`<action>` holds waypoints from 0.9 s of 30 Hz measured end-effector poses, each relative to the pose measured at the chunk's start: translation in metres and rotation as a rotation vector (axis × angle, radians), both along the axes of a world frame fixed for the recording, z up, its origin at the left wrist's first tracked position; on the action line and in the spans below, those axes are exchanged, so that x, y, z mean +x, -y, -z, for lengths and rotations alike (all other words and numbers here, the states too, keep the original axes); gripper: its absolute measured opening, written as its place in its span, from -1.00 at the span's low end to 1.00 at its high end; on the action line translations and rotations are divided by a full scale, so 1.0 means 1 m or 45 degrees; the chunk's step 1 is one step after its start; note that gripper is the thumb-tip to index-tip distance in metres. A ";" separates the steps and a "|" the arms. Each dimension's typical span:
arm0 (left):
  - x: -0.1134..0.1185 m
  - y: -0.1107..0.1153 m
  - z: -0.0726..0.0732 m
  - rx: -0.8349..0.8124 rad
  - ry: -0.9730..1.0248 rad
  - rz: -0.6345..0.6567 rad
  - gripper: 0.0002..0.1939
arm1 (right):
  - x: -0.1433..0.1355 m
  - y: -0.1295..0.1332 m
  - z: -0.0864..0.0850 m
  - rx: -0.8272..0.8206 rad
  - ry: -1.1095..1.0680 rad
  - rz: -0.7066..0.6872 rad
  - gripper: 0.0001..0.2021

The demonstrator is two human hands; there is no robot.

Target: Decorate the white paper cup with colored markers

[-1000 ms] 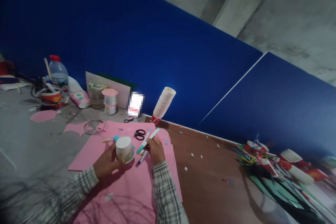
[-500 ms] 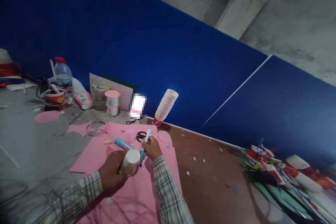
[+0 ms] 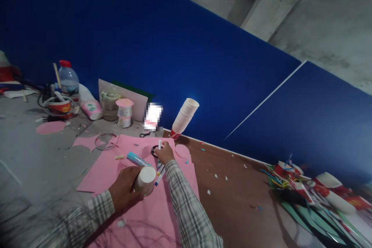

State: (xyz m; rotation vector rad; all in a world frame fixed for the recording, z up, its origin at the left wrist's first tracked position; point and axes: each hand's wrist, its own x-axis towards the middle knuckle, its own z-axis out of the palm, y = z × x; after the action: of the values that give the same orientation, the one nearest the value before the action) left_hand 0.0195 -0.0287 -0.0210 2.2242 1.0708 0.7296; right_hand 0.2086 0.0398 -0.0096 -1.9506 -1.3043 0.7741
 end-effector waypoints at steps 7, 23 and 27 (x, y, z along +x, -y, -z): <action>-0.002 -0.002 0.004 -0.052 0.056 0.008 -0.30 | -0.003 0.004 -0.001 -0.088 0.117 -0.051 -0.75; -0.002 -0.005 -0.002 -0.075 -0.077 0.123 -0.27 | -0.038 0.001 -0.034 0.281 0.567 -0.647 -0.63; -0.002 -0.004 -0.004 -0.073 -0.061 0.144 -0.32 | -0.052 -0.007 -0.033 0.301 0.665 -0.842 -0.58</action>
State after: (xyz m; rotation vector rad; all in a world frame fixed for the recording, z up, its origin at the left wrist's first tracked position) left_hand 0.0174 -0.0245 -0.0172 2.2425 0.9675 0.5928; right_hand 0.1563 0.0464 0.0235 -1.5766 -2.3032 0.3649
